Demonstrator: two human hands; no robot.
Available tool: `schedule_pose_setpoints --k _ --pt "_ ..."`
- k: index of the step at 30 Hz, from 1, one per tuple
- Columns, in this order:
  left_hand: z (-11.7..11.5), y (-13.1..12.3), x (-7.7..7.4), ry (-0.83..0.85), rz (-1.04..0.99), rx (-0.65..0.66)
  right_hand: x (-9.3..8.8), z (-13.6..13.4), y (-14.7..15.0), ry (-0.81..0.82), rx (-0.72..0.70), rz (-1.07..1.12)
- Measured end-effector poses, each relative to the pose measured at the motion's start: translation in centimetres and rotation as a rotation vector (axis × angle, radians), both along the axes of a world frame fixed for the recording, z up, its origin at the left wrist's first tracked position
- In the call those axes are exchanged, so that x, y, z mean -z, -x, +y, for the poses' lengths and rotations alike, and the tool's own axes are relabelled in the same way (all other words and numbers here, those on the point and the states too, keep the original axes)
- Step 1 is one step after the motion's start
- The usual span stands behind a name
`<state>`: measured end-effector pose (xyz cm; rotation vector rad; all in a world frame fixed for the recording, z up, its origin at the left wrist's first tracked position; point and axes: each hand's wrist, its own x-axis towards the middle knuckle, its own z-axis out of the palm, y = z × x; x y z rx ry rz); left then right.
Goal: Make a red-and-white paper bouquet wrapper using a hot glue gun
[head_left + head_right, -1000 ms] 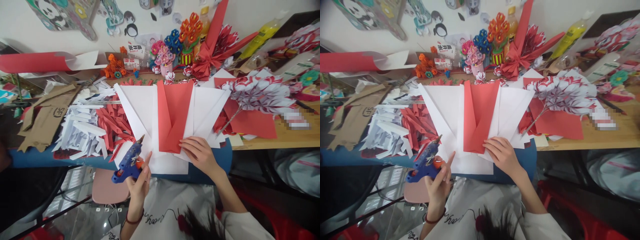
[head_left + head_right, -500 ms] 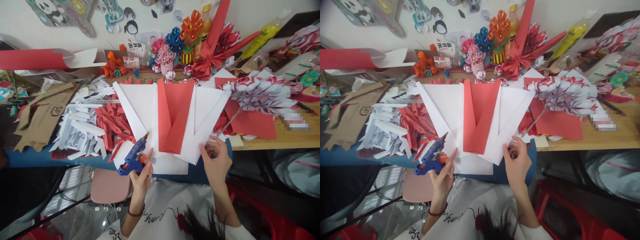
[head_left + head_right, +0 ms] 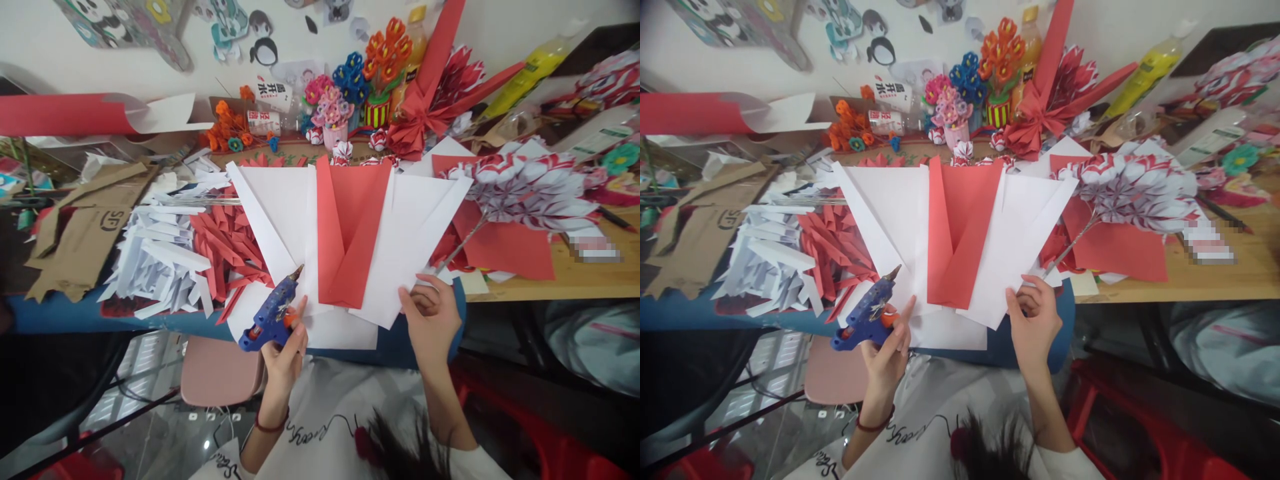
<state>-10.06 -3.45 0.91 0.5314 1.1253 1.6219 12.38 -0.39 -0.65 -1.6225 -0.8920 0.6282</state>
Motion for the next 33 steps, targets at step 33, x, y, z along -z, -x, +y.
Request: schedule_pose_setpoints --k 33 --pt "-0.1 0.2 0.1 0.050 0.024 0.019 -1.2 -0.4 1.3 -0.077 -0.118 0.064"
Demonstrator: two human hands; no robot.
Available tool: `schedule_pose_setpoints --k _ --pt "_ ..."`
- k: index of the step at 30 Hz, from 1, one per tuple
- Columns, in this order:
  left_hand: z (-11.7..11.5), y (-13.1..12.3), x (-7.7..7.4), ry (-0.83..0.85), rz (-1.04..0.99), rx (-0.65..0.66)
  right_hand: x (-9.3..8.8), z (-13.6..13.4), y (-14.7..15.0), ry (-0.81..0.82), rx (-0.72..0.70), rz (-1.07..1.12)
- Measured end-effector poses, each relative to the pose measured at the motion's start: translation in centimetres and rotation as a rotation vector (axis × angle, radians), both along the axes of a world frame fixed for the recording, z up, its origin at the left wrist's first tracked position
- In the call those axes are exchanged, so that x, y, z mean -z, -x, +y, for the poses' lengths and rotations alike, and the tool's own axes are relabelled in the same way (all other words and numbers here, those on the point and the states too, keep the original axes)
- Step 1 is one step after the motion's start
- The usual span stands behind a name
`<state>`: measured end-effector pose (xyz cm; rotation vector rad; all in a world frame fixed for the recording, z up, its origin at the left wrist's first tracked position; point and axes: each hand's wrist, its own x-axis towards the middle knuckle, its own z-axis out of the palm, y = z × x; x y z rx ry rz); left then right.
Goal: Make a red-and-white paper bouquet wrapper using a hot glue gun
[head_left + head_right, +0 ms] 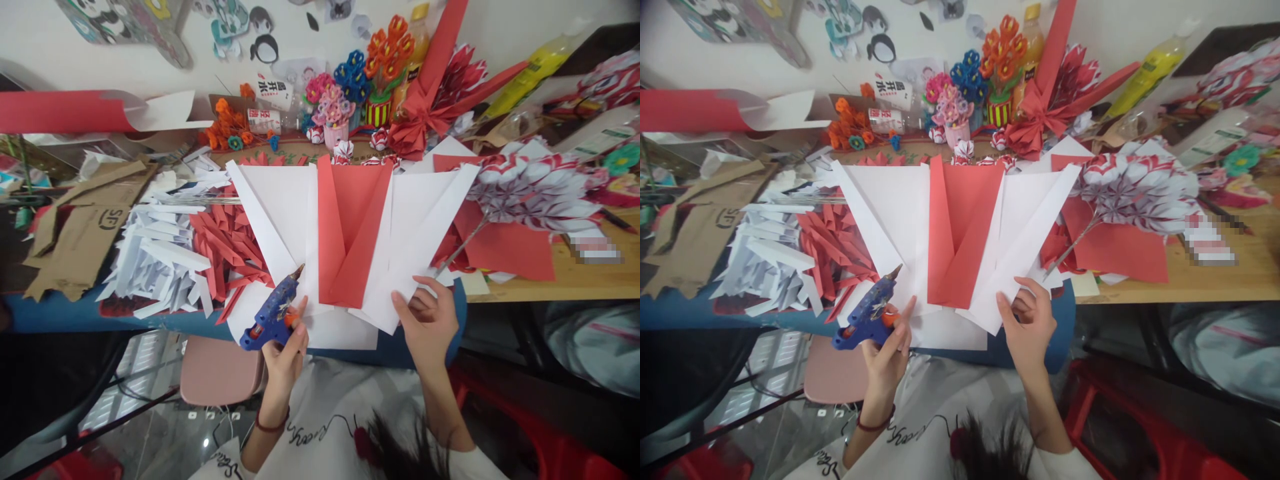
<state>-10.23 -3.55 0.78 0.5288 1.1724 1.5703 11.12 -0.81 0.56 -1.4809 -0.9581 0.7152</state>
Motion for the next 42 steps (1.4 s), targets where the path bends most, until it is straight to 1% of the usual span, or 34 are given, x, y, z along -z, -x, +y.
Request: schedule_pose_setpoints --k 7,11,14,17,23,27,36,42 --pt "0.1 -0.1 0.0 -0.020 -0.007 0.006 0.3 0.0 -0.2 -0.005 -0.013 0.013" --pt "0.1 -0.1 -0.1 -0.015 -0.011 -0.002 0.6 0.0 -0.3 0.046 -0.014 0.034" --pt "0.0 0.0 0.2 -0.005 -0.024 -0.002 0.8 0.0 -0.4 0.100 -0.030 0.093" --pt "-0.2 0.1 0.4 0.012 -0.032 -0.002 0.8 0.1 -0.3 0.119 -0.028 0.102" --pt "-0.2 0.1 0.5 -0.010 -0.035 0.002 0.7 0.2 -0.1 0.093 -0.007 0.115" --pt "-0.2 0.1 0.5 0.015 -0.033 0.002 0.7 0.1 0.1 0.090 0.004 0.084" --pt "-0.5 0.4 1.4 0.043 -0.049 -0.004 0.6 0.0 0.4 0.081 0.011 0.010" --pt "-0.4 0.4 1.1 0.020 -0.036 0.012 0.6 0.1 0.3 0.054 0.022 0.020"
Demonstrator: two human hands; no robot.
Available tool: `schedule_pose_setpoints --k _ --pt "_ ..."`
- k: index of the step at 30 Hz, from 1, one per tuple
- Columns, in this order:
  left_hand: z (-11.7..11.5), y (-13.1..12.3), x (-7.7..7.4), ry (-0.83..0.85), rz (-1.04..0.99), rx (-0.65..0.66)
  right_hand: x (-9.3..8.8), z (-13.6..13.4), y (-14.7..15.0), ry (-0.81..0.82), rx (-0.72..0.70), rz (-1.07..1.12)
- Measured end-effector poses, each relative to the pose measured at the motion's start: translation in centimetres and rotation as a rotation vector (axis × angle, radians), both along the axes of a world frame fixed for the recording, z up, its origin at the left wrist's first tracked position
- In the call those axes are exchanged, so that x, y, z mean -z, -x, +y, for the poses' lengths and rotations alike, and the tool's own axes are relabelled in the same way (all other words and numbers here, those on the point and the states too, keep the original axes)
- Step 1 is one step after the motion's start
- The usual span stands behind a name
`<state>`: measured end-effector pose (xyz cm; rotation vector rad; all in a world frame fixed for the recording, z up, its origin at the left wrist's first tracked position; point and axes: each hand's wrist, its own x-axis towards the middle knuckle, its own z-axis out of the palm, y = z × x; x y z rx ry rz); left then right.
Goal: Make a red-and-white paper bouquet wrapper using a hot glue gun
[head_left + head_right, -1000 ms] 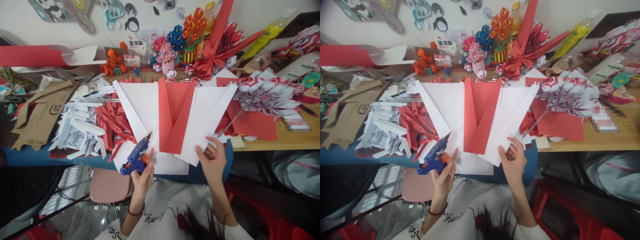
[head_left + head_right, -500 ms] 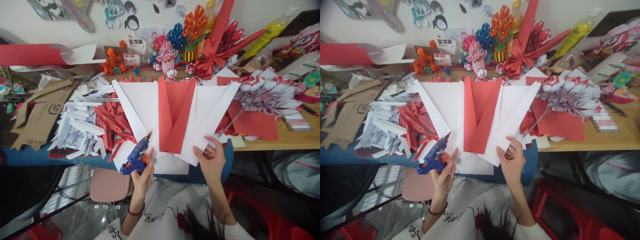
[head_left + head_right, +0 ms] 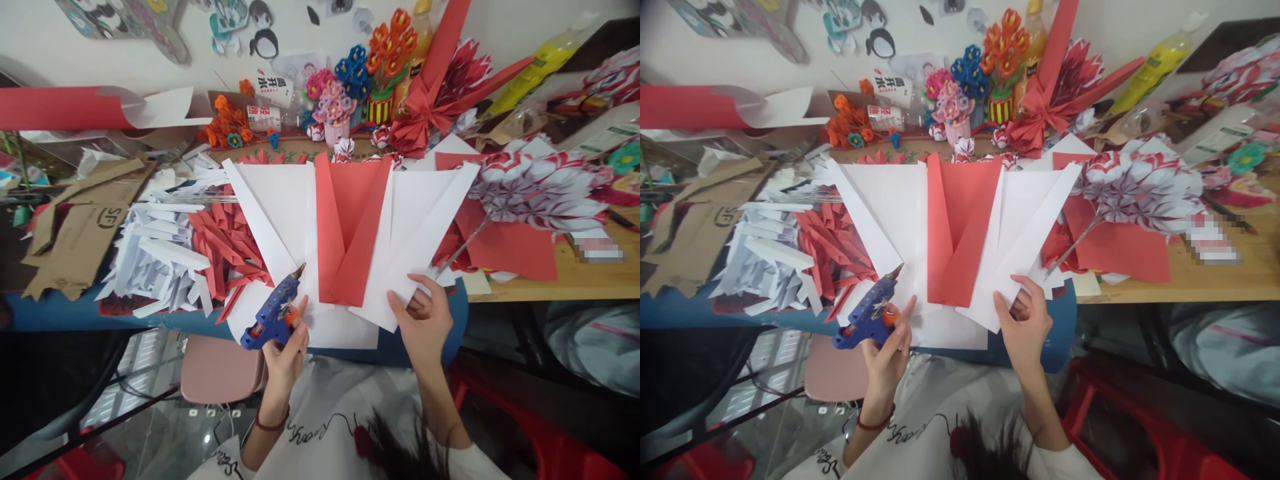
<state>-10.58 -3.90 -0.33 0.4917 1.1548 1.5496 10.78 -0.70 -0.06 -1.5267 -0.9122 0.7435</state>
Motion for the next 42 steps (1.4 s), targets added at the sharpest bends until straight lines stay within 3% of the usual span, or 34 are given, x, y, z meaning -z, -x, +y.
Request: schedule_pose_setpoints --k 11,42 --pt "-0.2 0.2 -0.3 0.090 -0.039 -0.012 0.4 0.2 0.1 0.008 -0.006 -0.064" --pt "-0.1 0.3 0.2 0.045 -0.027 0.012 1.0 0.7 0.0 -0.060 0.013 0.082"
